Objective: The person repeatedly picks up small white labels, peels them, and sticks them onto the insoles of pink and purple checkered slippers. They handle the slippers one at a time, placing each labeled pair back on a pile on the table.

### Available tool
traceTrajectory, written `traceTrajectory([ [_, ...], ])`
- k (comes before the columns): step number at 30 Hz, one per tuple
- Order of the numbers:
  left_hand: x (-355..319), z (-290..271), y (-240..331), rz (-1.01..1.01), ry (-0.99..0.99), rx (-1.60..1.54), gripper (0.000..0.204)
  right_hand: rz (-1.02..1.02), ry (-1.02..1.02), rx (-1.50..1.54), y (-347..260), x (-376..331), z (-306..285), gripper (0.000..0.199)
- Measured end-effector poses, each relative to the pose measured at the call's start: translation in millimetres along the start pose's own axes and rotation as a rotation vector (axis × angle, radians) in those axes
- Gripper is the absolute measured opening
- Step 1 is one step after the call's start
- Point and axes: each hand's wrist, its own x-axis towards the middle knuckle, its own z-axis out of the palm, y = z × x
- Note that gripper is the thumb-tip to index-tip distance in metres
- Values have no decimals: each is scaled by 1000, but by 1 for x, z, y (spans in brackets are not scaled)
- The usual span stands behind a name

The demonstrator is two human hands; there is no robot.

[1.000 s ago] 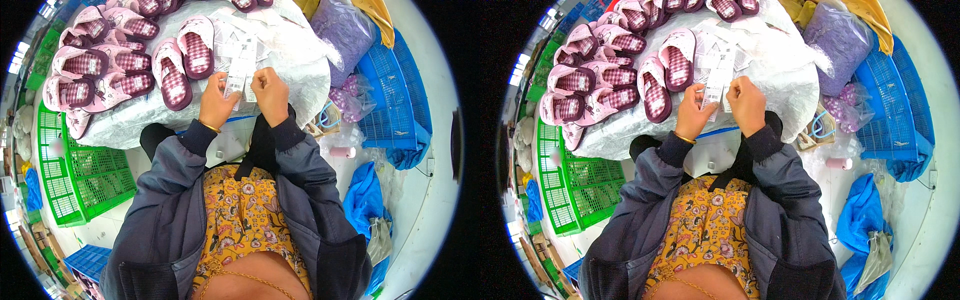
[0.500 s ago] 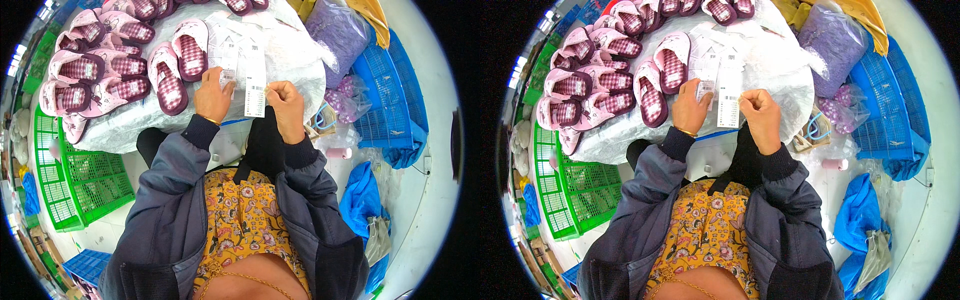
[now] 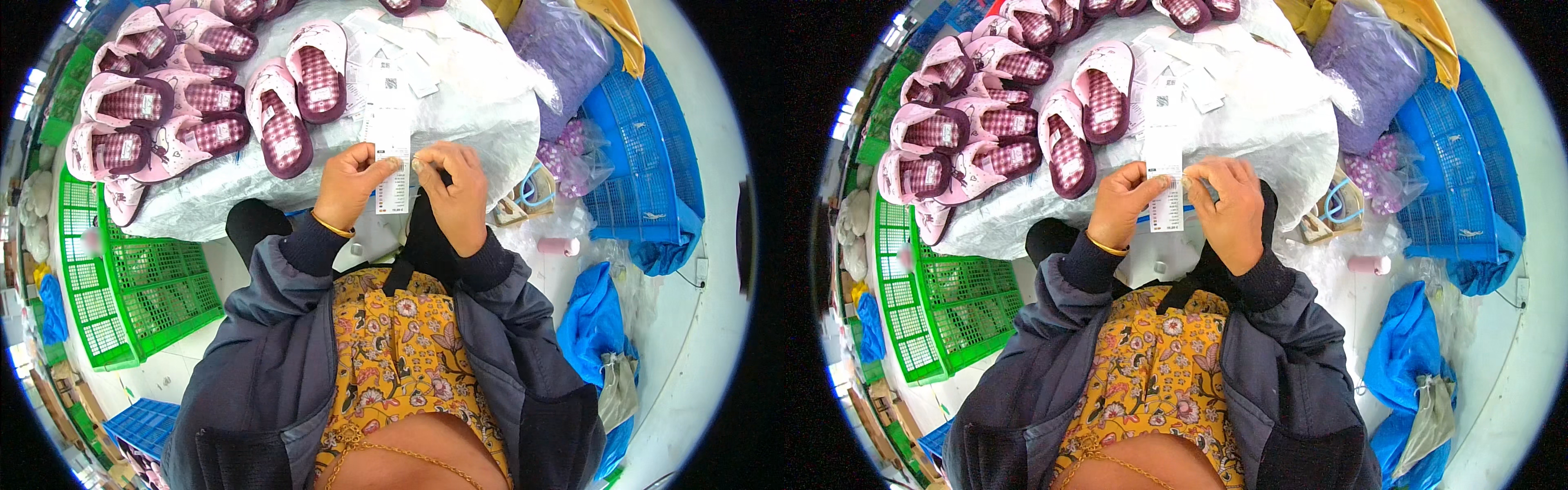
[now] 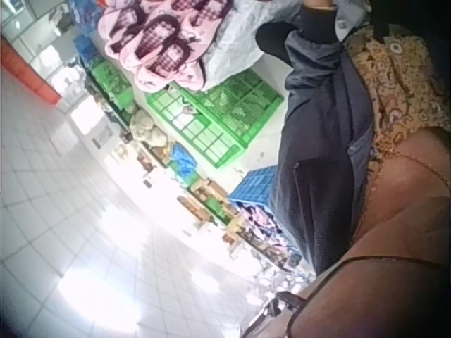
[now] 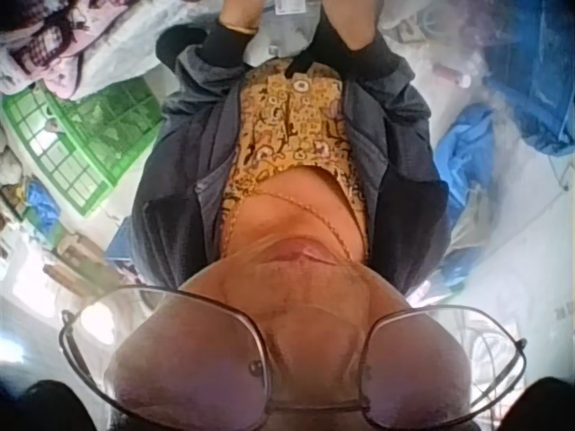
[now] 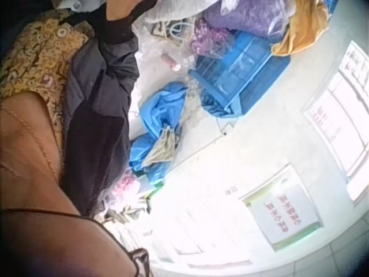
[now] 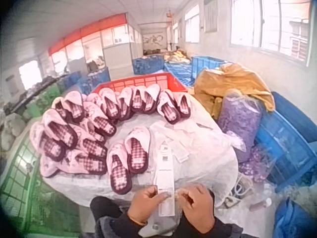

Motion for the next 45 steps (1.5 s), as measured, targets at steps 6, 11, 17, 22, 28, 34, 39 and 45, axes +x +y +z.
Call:
traceTrajectory([
  [6, -13, 7, 20, 146, -45, 284, 8, -344, 31, -231, 0, 7, -2, 14],
  [11, -12, 6, 10, 319, -80, 401, 8, -262, -17, 11, 11, -6, 2, 15],
  [17, -20, 18, 13, 158, 23, 252, 21, -105, -17, 128, 14, -17, 4, 12],
  [22, -15, 13, 24, 320, 31, 402, 20, 178, -100, 353, 8, -19, -2, 10],
  [28, -13, 11, 12, 77, -84, 93, 16, 366, -165, 473, 4, -17, -4, 9],
  [34, -9, 9, 9, 36, -64, 32, 16, 521, -129, 777, 22, -15, -10, 15],
  [39, -9, 14, 9, -38, -28, -18, 15, 466, -81, 785, 13, -27, 2, 15],
  [45, -5, 16, 0, -80, -51, -178, 15, 382, 19, 473, 8, -33, 10, 9],
])
